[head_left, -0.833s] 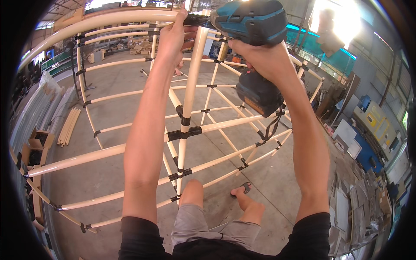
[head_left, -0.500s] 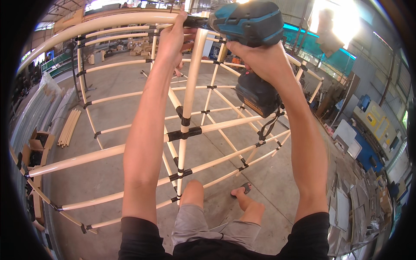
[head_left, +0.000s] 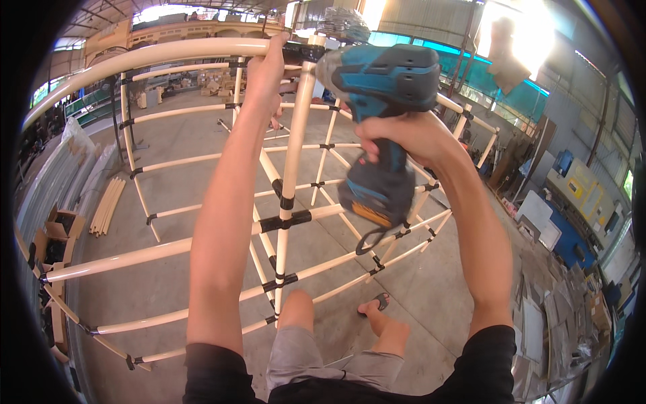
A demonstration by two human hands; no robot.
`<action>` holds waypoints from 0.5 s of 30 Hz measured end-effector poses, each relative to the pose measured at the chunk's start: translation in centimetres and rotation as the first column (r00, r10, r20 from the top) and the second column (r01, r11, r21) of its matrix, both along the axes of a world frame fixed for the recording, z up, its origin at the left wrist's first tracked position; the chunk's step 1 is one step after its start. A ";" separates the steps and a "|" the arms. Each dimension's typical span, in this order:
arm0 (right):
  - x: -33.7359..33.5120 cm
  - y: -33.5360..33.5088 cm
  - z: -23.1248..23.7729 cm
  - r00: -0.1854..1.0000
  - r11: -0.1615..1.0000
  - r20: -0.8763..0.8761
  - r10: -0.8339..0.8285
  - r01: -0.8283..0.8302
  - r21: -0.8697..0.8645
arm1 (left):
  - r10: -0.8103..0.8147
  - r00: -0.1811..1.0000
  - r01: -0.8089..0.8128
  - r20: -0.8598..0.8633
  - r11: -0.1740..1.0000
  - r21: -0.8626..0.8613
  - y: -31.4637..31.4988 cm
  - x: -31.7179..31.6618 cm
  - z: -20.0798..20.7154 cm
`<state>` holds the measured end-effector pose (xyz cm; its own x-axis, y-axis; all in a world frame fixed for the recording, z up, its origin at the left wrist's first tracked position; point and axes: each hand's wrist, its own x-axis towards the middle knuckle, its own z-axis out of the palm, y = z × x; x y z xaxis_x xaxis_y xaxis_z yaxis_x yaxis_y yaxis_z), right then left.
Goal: The person uses a drill to secure black plastic connectors onto a tan pipe structure, picking up additional pipes from a nearby stack to expand the frame.
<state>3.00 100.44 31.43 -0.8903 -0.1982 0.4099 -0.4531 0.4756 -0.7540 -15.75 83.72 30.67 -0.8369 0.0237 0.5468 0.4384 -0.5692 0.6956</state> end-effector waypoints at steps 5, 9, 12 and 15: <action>4.9 0.9 2.1 0.861 0.926 -0.389 -0.328 0.374 0.045 | 0.072 0.995 -0.067 -0.068 0.995 0.069 0.7 0.1 -0.1; -0.5 3.7 6.1 0.301 0.502 -0.927 -0.224 0.851 0.155 | 0.092 0.995 -0.086 -0.035 0.987 0.137 1.1 0.2 0.3; -3.1 5.1 7.9 0.467 0.474 -0.852 -0.236 0.821 0.319 | 0.062 0.998 -0.056 -0.033 0.987 0.151 1.3 0.5 0.3; -5.5 6.9 7.5 0.535 0.263 -0.789 -0.302 0.842 0.471 | 0.060 0.995 -0.045 -0.081 0.984 0.173 1.3 0.6 0.2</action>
<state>-2.46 107.38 38.93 -0.6168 -0.1592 0.7709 0.1084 0.9528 0.2835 -15.14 85.04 30.88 -0.7845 -0.1189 0.6086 0.5246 -0.6506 0.5491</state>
